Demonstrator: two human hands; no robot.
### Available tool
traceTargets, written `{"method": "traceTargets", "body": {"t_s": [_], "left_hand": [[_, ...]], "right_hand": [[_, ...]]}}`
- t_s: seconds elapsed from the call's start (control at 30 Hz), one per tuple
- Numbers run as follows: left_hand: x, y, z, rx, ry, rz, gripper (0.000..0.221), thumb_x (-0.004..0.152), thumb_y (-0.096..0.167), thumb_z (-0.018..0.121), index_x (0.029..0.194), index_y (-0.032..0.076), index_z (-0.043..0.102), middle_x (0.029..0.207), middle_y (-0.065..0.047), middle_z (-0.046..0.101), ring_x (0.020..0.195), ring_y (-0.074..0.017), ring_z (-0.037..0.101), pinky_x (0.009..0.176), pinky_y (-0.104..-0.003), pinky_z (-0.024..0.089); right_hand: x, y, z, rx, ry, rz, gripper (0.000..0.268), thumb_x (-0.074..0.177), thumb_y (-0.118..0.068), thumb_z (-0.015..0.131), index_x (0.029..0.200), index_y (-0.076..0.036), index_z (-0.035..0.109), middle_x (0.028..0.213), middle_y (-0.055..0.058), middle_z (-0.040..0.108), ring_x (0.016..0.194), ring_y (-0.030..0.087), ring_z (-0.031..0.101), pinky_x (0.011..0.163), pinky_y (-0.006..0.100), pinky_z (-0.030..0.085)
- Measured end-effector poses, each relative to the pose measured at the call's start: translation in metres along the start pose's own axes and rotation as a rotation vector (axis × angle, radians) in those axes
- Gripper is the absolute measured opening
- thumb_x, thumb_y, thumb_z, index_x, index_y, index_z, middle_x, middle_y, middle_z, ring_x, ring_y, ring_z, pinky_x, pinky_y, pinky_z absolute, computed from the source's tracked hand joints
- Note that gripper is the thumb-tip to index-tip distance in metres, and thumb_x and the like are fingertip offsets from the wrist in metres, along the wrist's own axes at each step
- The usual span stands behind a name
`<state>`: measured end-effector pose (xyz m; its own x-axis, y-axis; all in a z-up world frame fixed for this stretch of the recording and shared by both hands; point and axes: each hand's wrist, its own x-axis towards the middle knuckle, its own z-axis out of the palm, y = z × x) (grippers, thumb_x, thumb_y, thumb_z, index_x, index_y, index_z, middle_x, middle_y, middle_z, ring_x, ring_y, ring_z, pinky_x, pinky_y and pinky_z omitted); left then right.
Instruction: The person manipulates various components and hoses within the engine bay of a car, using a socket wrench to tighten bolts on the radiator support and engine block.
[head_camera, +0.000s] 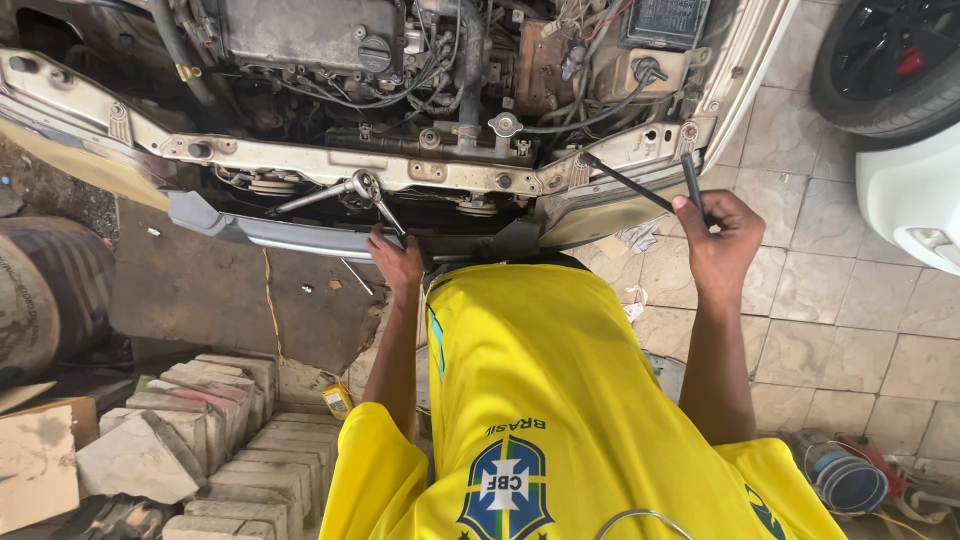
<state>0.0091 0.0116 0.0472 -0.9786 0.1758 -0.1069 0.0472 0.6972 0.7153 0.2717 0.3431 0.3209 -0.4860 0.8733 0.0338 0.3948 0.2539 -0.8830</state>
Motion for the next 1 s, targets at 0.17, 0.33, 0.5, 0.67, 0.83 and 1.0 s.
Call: {"method": "traceTargets", "body": {"t_s": [0.17, 0.33, 0.5, 0.67, 0.83, 1.0], "left_hand": [[-0.008, 0.068, -0.004, -0.017, 0.117, 0.411, 0.049, 0.09, 0.007, 0.068, 0.135, 0.004, 0.05, 0.123, -0.019, 0.057, 0.118, -0.0356, 0.058, 0.107, -0.051, 0.049], [-0.006, 0.126, 0.031, -0.532, -0.491, 0.144, 0.059, 0.105, 0.03, 0.066, 0.15, 0.002, 0.042, 0.137, -0.02, 0.058, 0.124, -0.0324, 0.063, 0.1, -0.039, 0.052], [0.002, 0.16, 0.079, -0.909, -0.714, -0.307, 0.049, 0.101, 0.036, 0.061, 0.142, 0.013, 0.049, 0.125, -0.006, 0.066, 0.112, -0.0212, 0.068, 0.08, -0.035, 0.053], [0.002, 0.172, 0.089, -1.026, -0.588, -0.537, 0.026, 0.095, 0.027, 0.071, 0.114, 0.012, 0.06, 0.109, -0.002, 0.066, 0.098, -0.0177, 0.071, 0.075, -0.035, 0.052], [0.008, 0.155, 0.07, -1.1, -0.62, -0.668, 0.018, 0.096, 0.024, 0.072, 0.099, 0.012, 0.059, 0.095, -0.001, 0.061, 0.085, -0.0174, 0.072, 0.073, -0.032, 0.052], [0.024, 0.141, 0.058, -1.152, -0.587, -0.671, 0.021, 0.096, 0.025, 0.072, 0.094, 0.009, 0.058, 0.084, -0.004, 0.062, 0.073, -0.0184, 0.071, 0.062, -0.032, 0.053]], "right_hand": [[-0.011, 0.026, -0.005, 0.114, -0.071, -0.061, 0.026, 0.092, -0.003, 0.083, 0.078, -0.007, 0.061, 0.068, -0.001, 0.06, 0.058, 0.005, 0.046, 0.055, 0.024, 0.031], [-0.025, 0.034, 0.005, 0.199, -0.128, -0.144, 0.034, 0.087, -0.004, 0.085, 0.07, -0.01, 0.056, 0.064, -0.001, 0.056, 0.052, 0.006, 0.039, 0.051, 0.026, 0.025], [-0.04, 0.012, 0.019, 0.251, -0.201, -0.129, 0.027, 0.084, -0.003, 0.082, 0.074, -0.007, 0.057, 0.067, -0.003, 0.056, 0.056, 0.005, 0.044, 0.052, 0.025, 0.029], [-0.046, -0.006, 0.017, 0.199, -0.238, -0.16, 0.028, 0.086, 0.002, 0.08, 0.074, -0.005, 0.056, 0.069, -0.003, 0.053, 0.062, 0.005, 0.045, 0.057, 0.023, 0.03], [-0.056, 0.001, 0.029, 0.379, -0.191, 0.074, 0.018, 0.089, 0.004, 0.077, 0.084, -0.003, 0.061, 0.072, -0.003, 0.055, 0.063, 0.004, 0.044, 0.058, 0.022, 0.031], [-0.059, -0.014, 0.054, 0.395, -0.107, 0.099, 0.007, 0.097, 0.0, 0.07, 0.092, 0.001, 0.065, 0.074, -0.002, 0.057, 0.066, 0.005, 0.046, 0.061, 0.022, 0.033]]}}
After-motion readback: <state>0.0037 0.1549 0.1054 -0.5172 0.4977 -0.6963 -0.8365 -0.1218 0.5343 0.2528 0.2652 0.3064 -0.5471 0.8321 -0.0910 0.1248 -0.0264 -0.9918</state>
